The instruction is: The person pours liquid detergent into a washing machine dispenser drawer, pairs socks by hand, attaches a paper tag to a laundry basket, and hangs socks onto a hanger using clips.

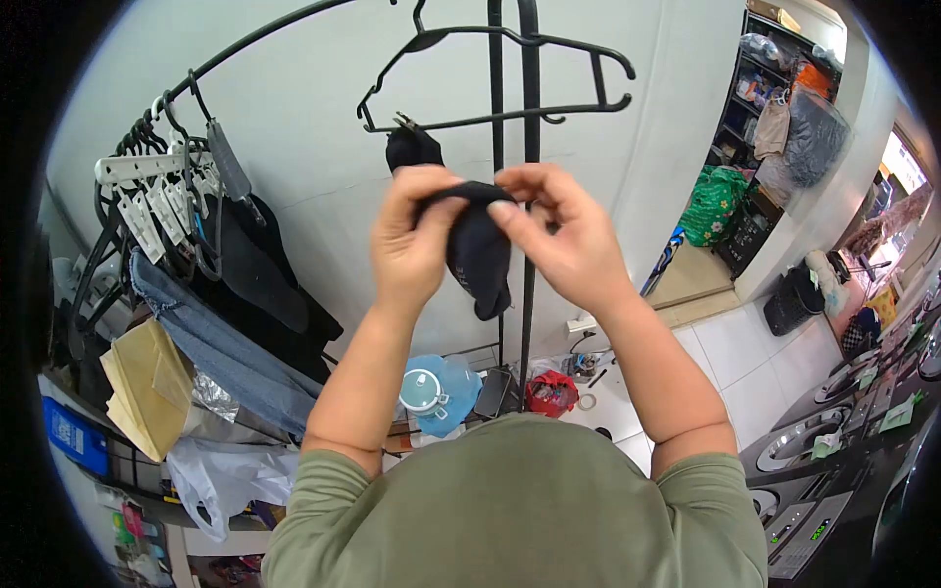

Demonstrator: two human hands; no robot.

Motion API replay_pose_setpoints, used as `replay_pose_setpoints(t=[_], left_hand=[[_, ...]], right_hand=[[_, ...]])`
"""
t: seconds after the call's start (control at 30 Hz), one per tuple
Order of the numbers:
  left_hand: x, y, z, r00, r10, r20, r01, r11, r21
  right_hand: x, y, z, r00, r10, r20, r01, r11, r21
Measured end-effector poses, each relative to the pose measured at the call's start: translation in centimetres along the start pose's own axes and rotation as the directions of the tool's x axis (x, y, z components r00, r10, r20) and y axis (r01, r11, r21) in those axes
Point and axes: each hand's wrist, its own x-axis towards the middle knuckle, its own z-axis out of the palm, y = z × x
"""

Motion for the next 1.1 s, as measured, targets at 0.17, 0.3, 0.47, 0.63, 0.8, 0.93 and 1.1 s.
replay_pose_setpoints(t=[0.17,0.3,0.47,0.63,0.8,0.93,1.1], left_hand=[[0.2,-0.5,-1.0,0.934,-0.257,0.249,0.157,0.919,0.362],[0.3,-2.3,-1.3,0.927,-0.327,0.182,0.269,0.92,0.285],[-0.4,-1.2,-0.2,0.889,-0.44,0.128,0.445,0.895,-0.017],[-0.7,-2.1,-0.8,0.837,-0.475,0.273,0.503,0.863,-0.041],[0.6,-0.6,-1.1,0.964,-0.197,0.178,0.151,0.959,0.241],[2.0,-0.3,-1.6,0.993,-0.072,0.09,0.042,0.954,0.298],[4.2,-2.1,-1.7,0.951,-0.305,0.044,0.304,0.907,-0.292]], right_hand=[[0.2,2.1,-0.8,0.991,0.117,0.062,-0.108,0.985,-0.132],[-0.3,0.7,-1.2,0.997,0.073,-0.017,-0.075,0.972,-0.224],[-0.4,-0.4,-1.3,0.997,-0.069,-0.045,0.052,0.949,-0.312],[-0.6,0.7,-0.4,0.989,-0.094,-0.111,0.066,0.971,-0.232],[-0.3,-2.5,-0.4,0.998,0.05,0.035,-0.026,0.87,-0.492],[-0.9,-5.6,-0.9,0.966,-0.054,0.254,0.181,0.841,-0.51],[-1.6,-13.4,-2.2,0.781,-0.197,0.593,0.379,0.904,-0.199]])
